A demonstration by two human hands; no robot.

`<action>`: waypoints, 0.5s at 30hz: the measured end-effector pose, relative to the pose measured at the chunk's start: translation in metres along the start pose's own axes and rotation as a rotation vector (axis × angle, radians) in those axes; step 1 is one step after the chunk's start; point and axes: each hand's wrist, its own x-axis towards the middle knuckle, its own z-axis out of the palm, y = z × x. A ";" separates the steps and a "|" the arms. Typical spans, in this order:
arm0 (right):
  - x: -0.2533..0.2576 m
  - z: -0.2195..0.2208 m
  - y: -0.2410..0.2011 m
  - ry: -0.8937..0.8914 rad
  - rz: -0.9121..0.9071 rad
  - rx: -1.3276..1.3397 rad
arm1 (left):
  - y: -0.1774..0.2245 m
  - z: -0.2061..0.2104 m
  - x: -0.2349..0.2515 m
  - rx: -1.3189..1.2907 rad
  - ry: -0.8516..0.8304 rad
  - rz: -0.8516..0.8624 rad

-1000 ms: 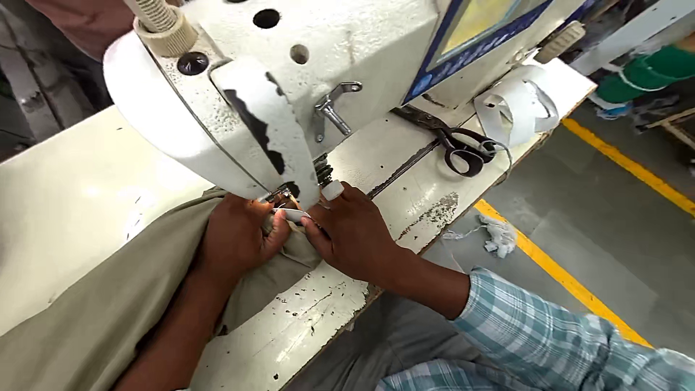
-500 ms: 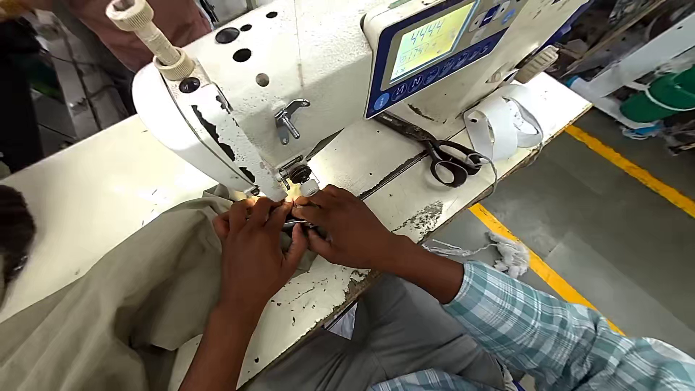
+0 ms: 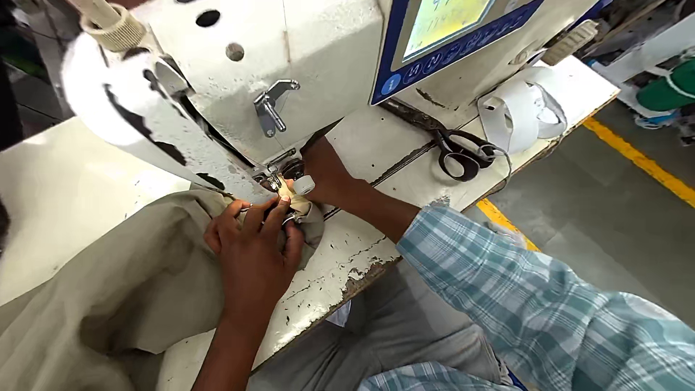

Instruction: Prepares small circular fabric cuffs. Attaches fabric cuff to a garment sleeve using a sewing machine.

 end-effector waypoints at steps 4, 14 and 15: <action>-0.006 0.010 -0.003 0.150 0.034 -0.034 | -0.010 -0.003 0.007 -0.041 -0.026 0.068; -0.003 0.009 -0.005 0.138 0.029 -0.073 | -0.016 -0.005 0.012 -0.042 -0.026 0.089; -0.002 0.009 -0.006 0.135 0.037 -0.067 | -0.017 -0.005 0.012 -0.041 -0.022 0.086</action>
